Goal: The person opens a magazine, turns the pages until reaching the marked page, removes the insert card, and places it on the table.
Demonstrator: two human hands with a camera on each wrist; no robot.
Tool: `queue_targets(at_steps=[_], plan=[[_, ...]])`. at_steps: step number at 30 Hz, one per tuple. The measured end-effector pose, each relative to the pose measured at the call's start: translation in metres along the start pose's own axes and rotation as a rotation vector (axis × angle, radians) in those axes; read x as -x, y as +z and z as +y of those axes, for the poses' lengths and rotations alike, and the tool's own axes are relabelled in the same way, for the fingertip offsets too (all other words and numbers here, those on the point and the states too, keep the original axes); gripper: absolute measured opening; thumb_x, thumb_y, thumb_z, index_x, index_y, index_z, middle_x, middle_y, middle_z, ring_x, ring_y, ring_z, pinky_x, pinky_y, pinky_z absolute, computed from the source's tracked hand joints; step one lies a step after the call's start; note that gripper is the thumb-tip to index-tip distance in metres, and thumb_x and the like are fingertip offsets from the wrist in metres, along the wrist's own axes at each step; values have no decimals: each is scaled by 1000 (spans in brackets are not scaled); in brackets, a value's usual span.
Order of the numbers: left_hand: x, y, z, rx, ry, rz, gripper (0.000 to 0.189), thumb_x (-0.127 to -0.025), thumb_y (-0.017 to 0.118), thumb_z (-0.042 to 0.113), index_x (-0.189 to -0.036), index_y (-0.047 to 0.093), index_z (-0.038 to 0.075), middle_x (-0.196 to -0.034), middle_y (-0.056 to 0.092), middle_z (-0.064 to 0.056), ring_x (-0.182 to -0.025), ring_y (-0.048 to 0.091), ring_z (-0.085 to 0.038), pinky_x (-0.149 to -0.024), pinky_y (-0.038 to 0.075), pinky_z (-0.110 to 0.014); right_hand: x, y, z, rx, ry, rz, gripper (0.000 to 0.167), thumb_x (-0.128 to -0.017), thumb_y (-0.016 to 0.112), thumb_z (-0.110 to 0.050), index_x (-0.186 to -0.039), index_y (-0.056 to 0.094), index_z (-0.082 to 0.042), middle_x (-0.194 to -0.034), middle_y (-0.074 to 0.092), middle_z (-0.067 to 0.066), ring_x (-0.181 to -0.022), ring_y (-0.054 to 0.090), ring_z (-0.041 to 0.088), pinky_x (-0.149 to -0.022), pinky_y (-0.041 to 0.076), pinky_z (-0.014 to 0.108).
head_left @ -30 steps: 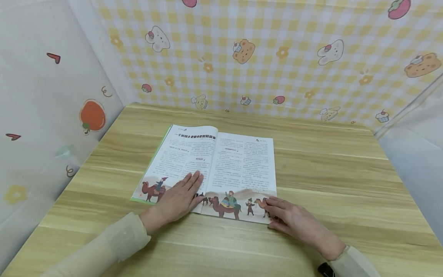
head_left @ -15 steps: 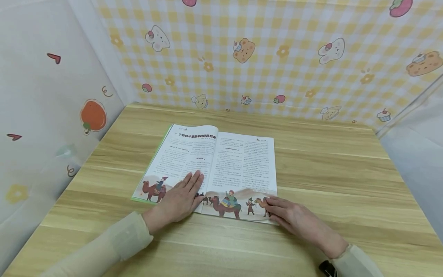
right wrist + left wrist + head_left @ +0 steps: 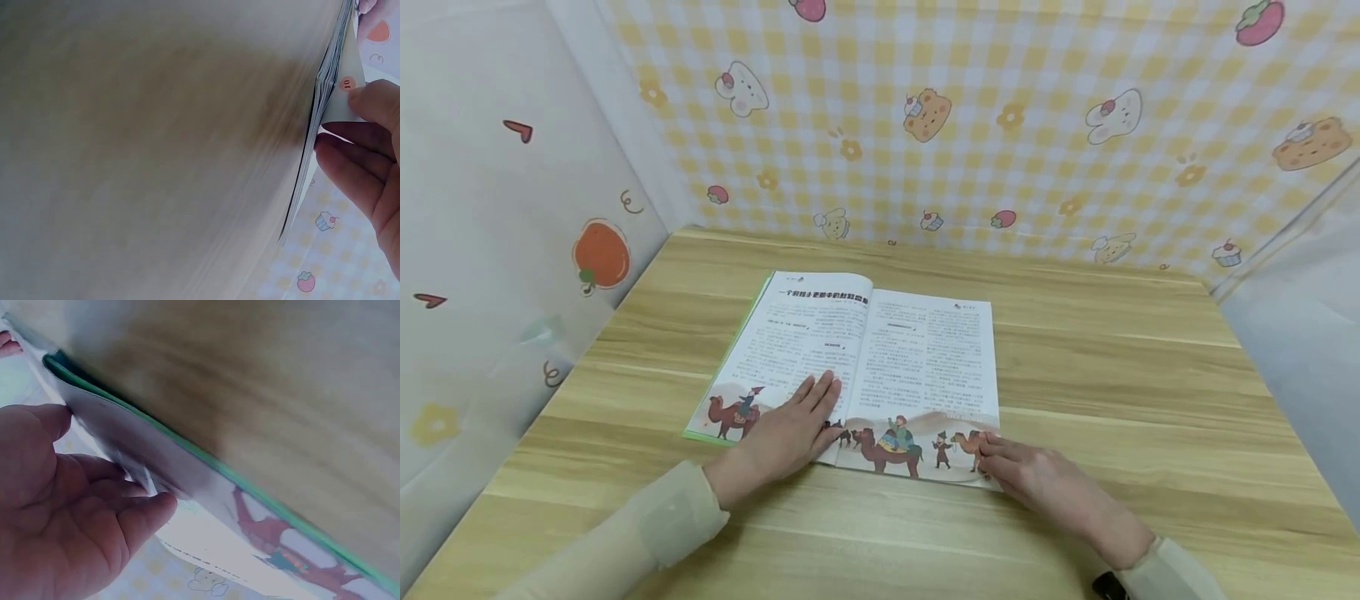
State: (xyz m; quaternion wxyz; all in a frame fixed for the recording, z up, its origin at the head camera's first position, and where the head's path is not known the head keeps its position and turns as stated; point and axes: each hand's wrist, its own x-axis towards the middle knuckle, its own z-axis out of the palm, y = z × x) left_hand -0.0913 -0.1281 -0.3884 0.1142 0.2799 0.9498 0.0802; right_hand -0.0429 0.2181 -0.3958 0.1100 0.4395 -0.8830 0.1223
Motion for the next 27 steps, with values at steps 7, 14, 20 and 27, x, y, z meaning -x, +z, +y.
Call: queue_targets(at_steps=[7, 14, 20, 27], plan=[[2, -2, 1, -45, 60, 54, 64, -98, 47, 35, -143, 30, -7, -152, 23, -23, -140, 20, -40, -113, 23, -46, 1, -1, -3, -15, 26, 8, 27, -70, 75, -3, -97, 70, -5, -99, 71, 10, -87, 70, 23, -71, 57, 30], [2, -2, 5, -76, 72, 113, 68, -96, 50, 39, -144, 30, -5, -153, 21, -22, -141, 17, -40, -114, 22, -46, 3, -1, -2, -6, 18, 52, 31, -67, 75, -3, -97, 69, -6, -98, 71, 9, -87, 70, 22, -71, 57, 30], [-1, -3, 10, -95, 67, 131, 69, -95, 52, 41, -145, 31, -2, -154, 21, -20, -142, 16, -38, -114, 22, -45, 4, 0, -3, -9, 2, 108, 29, -67, 70, -1, -95, 69, -8, -99, 71, 7, -89, 69, 21, -74, 56, 30], [-3, -2, 18, -103, 68, 114, 70, -95, 48, 46, -145, 31, 0, -154, 21, -19, -143, 15, -35, -115, 21, -44, 4, -3, -4, -1, 11, 131, 30, -69, 65, 0, -97, 69, -9, -100, 71, 5, -89, 69, 19, -74, 56, 28]])
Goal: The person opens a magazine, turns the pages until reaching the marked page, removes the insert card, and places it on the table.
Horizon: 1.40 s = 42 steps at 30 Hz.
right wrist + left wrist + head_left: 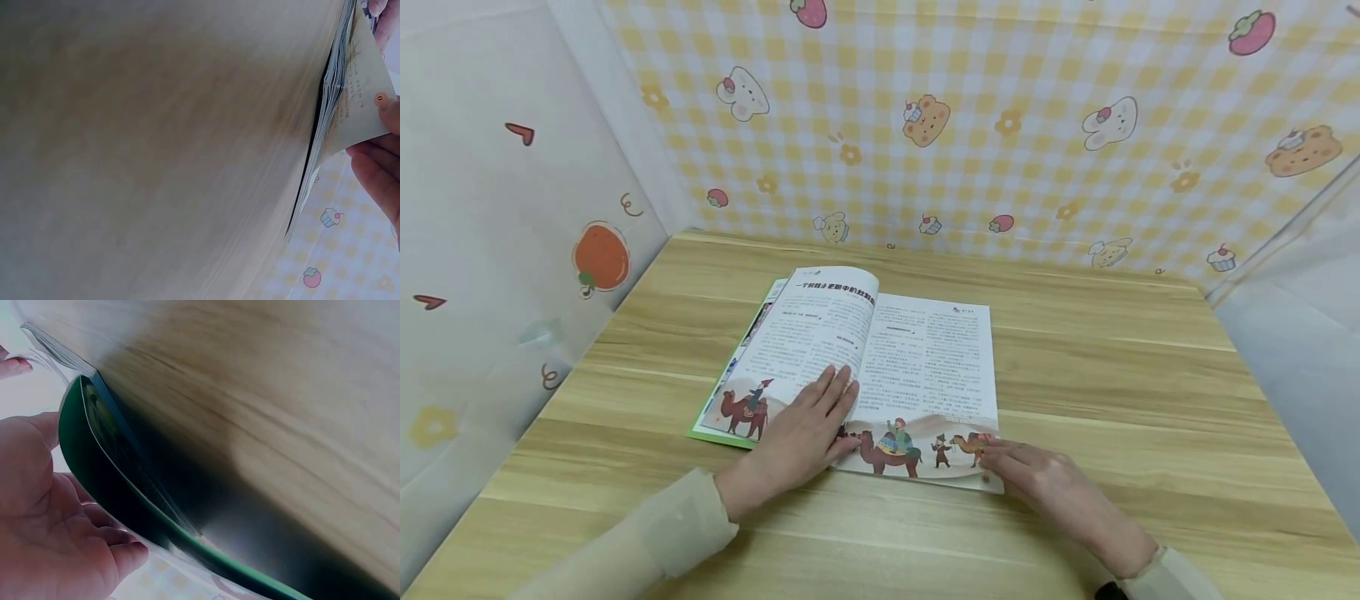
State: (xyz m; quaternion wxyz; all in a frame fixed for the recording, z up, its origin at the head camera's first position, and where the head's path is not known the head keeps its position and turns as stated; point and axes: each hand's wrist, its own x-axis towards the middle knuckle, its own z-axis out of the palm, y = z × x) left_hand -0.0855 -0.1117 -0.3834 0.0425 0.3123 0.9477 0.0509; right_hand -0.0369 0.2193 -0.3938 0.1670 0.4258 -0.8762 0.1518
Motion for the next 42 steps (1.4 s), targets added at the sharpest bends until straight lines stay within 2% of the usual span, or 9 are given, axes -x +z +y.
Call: queue_targets(at_steps=[4, 7, 10, 14, 22, 26, 31, 36, 42], plan=[[-2, 1, 5, 6, 10, -5, 69, -96, 46, 47, -146, 31, 1, -155, 21, -17, -144, 14, -33, -115, 21, -44, 0, 0, -1, 9, -4, 24, 25, -75, 60, -3, -98, 68, -10, -100, 71, 3, -88, 69, 19, -73, 55, 27], [-3, 3, 9, 12, 27, 9, 69, -95, 47, 46, -145, 32, 2, -154, 22, -17, -144, 16, -32, -115, 22, -43, 0, -1, -1, 6, 3, 46, 19, -88, 52, -12, -98, 68, -11, -99, 71, 2, -88, 69, 18, -73, 55, 26], [-4, 4, 15, 20, 59, 35, 69, -94, 48, 47, -144, 34, 2, -153, 25, -17, -143, 19, -33, -114, 24, -43, -1, -1, -2, 15, 21, 66, 35, -101, 36, -24, -98, 69, -12, -99, 71, 0, -87, 69, 17, -73, 55, 25], [-7, 5, 24, 29, 120, 73, 70, -93, 50, 48, -143, 37, 1, -151, 29, -17, -141, 23, -33, -113, 27, -43, -1, -2, -3, 26, 35, 98, 50, -104, 23, -31, -98, 69, -12, -98, 71, -2, -86, 70, 15, -72, 55, 24], [-17, 10, 49, 4, 202, 55, 72, -94, 42, 54, -145, 35, 5, -153, 28, -11, -141, 25, -27, -112, 30, -37, -1, -1, -3, 26, 37, 154, 48, -103, 27, -30, -101, 70, -9, -97, 72, 2, -83, 70, 18, -69, 55, 25], [-22, 12, 62, -39, 272, 73, 71, -95, 40, 54, -146, 33, 5, -152, 30, -11, -141, 28, -26, -111, 31, -35, -2, -1, -2, 22, 16, 193, 45, -103, 30, -28, -101, 70, -8, -96, 71, 2, -81, 70, 19, -69, 55, 25], [-29, 13, 74, -68, 334, 91, 68, -96, 39, 52, -146, 33, 5, -152, 30, -10, -141, 28, -24, -110, 33, -34, -3, -2, -2, 12, 25, 199, 43, -102, 34, -29, -99, 71, -8, -95, 71, 1, -81, 69, 16, -71, 55, 24], [-35, 12, 81, -96, 374, 121, 63, -97, 41, 48, -144, 38, 5, -151, 33, -11, -139, 31, -24, -110, 32, -32, -5, -2, -2, 20, 19, 227, 41, -102, 36, -28, -96, 72, -8, -93, 71, 0, -79, 69, 15, -70, 55, 24], [-41, 10, 88, -119, 382, 102, 60, -99, 40, 44, -145, 36, 6, -151, 32, -9, -140, 30, -23, -113, 28, -31, -8, 0, -1, 43, -2, 312, 39, -102, 41, -27, -90, 73, -9, -88, 70, -1, -76, 68, 13, -68, 54, 24]])
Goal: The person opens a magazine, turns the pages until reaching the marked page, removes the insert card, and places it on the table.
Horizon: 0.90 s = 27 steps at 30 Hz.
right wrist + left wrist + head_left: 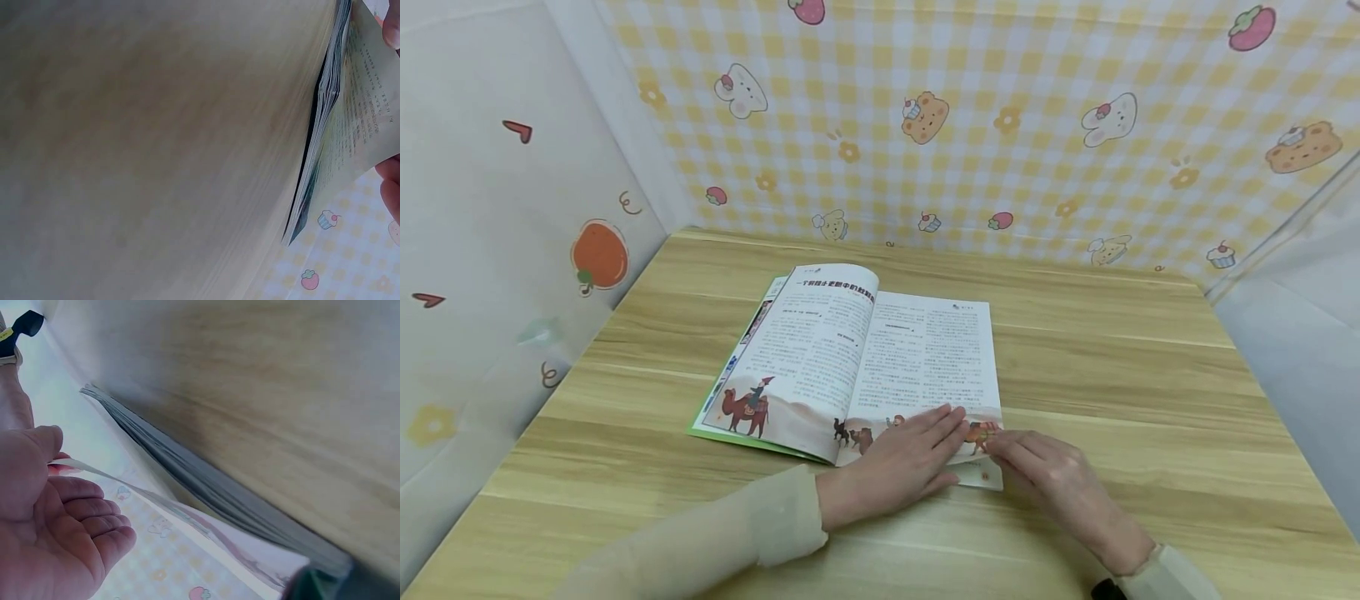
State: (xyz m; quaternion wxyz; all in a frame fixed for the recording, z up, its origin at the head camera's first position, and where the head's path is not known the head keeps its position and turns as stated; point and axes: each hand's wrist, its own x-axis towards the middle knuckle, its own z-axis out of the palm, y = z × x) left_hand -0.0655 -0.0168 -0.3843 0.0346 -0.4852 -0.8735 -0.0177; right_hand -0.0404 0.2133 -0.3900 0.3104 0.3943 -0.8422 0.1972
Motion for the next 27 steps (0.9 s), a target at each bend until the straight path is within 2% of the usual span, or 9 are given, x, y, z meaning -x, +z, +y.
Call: queue_targets(at_steps=[4, 9, 16, 22, 27], plan=[[-5, -1, 2, -60, 17, 8, 57, -99, 40, 42, -144, 37, 7, -151, 33, -9, -139, 32, -22, -113, 27, -30, -1, 2, 1, 10, 1, 43, 36, -101, 44, -27, -87, 72, -9, -86, 70, -1, -73, 67, 13, -66, 54, 25], [-10, 0, 3, -109, 29, 20, 52, -100, 40, 37, -144, 38, 7, -150, 36, -9, -138, 34, -21, -112, 29, -30, -2, 2, 0, 26, 6, 60, 36, -100, 46, -28, -84, 72, -9, -84, 70, 1, -71, 67, 14, -64, 55, 25], [-13, -3, 4, -152, 37, 3, 44, -101, 39, 20, -144, 39, 9, -149, 38, -7, -137, 36, -19, -111, 30, -28, -3, 1, 0, 35, 15, 61, 36, -100, 45, -28, -83, 71, -9, -84, 70, 0, -72, 67, 14, -65, 54, 25], [-14, -4, 2, -114, 31, 11, 48, -97, 44, 14, -145, 38, 11, -149, 38, -6, -137, 36, -18, -109, 33, -26, -3, 0, 0, 46, 41, 61, 35, -100, 44, -29, -88, 69, -7, -88, 69, 1, -75, 67, 15, -67, 54, 25], [-15, -4, -3, -93, 18, 52, 46, -97, 46, 12, -143, 40, 9, -148, 39, -8, -136, 37, -19, -108, 34, -27, -2, -1, 2, 67, 57, 100, 35, -100, 45, -30, -90, 65, -2, -85, 67, 2, -70, 65, 14, -61, 53, 24]])
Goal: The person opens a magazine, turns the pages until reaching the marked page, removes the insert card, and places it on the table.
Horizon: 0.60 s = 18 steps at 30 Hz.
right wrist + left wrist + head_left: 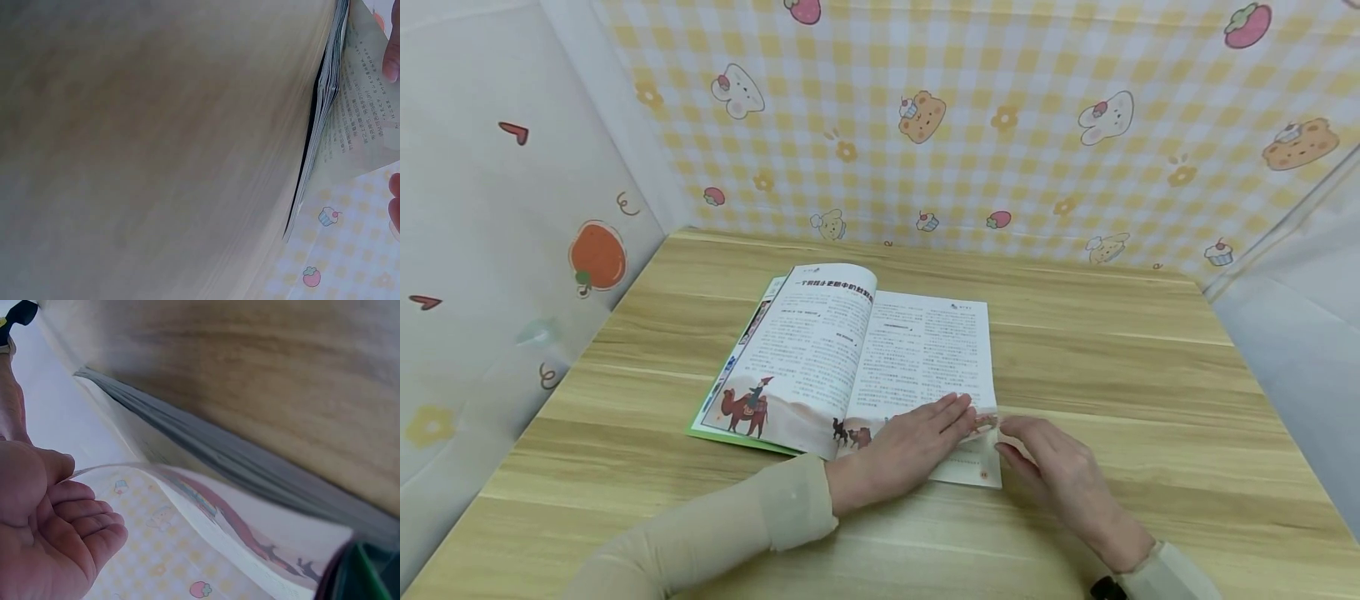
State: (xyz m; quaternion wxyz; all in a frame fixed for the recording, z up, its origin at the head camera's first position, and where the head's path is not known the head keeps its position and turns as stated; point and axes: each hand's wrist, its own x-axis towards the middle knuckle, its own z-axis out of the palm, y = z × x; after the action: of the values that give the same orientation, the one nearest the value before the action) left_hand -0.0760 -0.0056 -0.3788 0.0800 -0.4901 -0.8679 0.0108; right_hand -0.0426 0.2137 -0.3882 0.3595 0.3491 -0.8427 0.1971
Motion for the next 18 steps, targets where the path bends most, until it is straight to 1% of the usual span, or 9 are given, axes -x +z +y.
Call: queue_targets(at_steps=[3, 6, 8, 10, 12, 15, 16, 18], plan=[[0, 0, -3, 15, 3, 16, 45, -97, 45, 10, -142, 41, 6, -147, 40, -10, -136, 38, -21, -109, 34, -29, 1, 0, 0, -17, 1, -7, 34, -100, 46, -29, -86, 63, -3, -81, 65, 2, -66, 63, 13, -58, 52, 22], [0, 0, -4, 34, 2, 11, 46, -97, 44, 9, -142, 40, 5, -147, 40, -11, -136, 38, -22, -109, 34, -30, 2, -1, -1, -40, 1, -54, 33, -100, 45, -30, -83, 63, -7, -80, 64, -2, -66, 62, 10, -59, 51, 19], [-1, -1, -5, 43, -6, 5, 46, -97, 44, 9, -143, 39, 6, -147, 39, -11, -136, 37, -21, -108, 35, -29, 3, -1, -2, -58, 11, -110, 34, -100, 44, -32, -84, 64, -9, -82, 63, -5, -69, 62, 9, -63, 52, 19], [-1, -1, -5, 37, -14, 4, 47, -97, 44, 9, -144, 37, 6, -148, 39, -10, -136, 37, -21, -108, 35, -29, 5, 0, -2, -72, 21, -189, 36, -100, 42, -35, -86, 65, -11, -85, 63, -6, -73, 62, 7, -67, 52, 18], [-1, -1, -6, 30, -19, 0, 49, -97, 44, 9, -145, 34, 6, -148, 38, -10, -137, 36, -20, -109, 34, -28, 6, 2, -1, -83, 25, -274, 36, -99, 44, -38, -91, 66, -10, -91, 65, -4, -80, 64, 9, -72, 52, 21], [-1, 0, -7, 22, -18, -3, 53, -97, 44, 8, -147, 28, 4, -150, 35, -11, -138, 34, -21, -110, 32, -29, 7, 6, -1, -96, 20, -397, 29, -90, 61, -34, -99, 67, -7, -101, 66, 4, -92, 66, 16, -78, 54, 27], [0, 0, -7, 24, -17, -2, 54, -97, 44, 8, -148, 27, 3, -150, 34, -11, -138, 34, -21, -110, 32, -29, 8, 7, -1, -100, 16, -429, 31, -85, 67, -31, -102, 67, -5, -105, 66, 7, -95, 65, 20, -80, 54, 30], [0, 0, -8, 34, -15, 7, 56, -97, 44, 7, -148, 23, 3, -151, 32, -11, -139, 32, -21, -111, 31, -30, 8, 8, -1, -98, 10, -481, 39, -77, 75, -26, -107, 66, -3, -112, 64, 13, -101, 64, 25, -82, 54, 35]])
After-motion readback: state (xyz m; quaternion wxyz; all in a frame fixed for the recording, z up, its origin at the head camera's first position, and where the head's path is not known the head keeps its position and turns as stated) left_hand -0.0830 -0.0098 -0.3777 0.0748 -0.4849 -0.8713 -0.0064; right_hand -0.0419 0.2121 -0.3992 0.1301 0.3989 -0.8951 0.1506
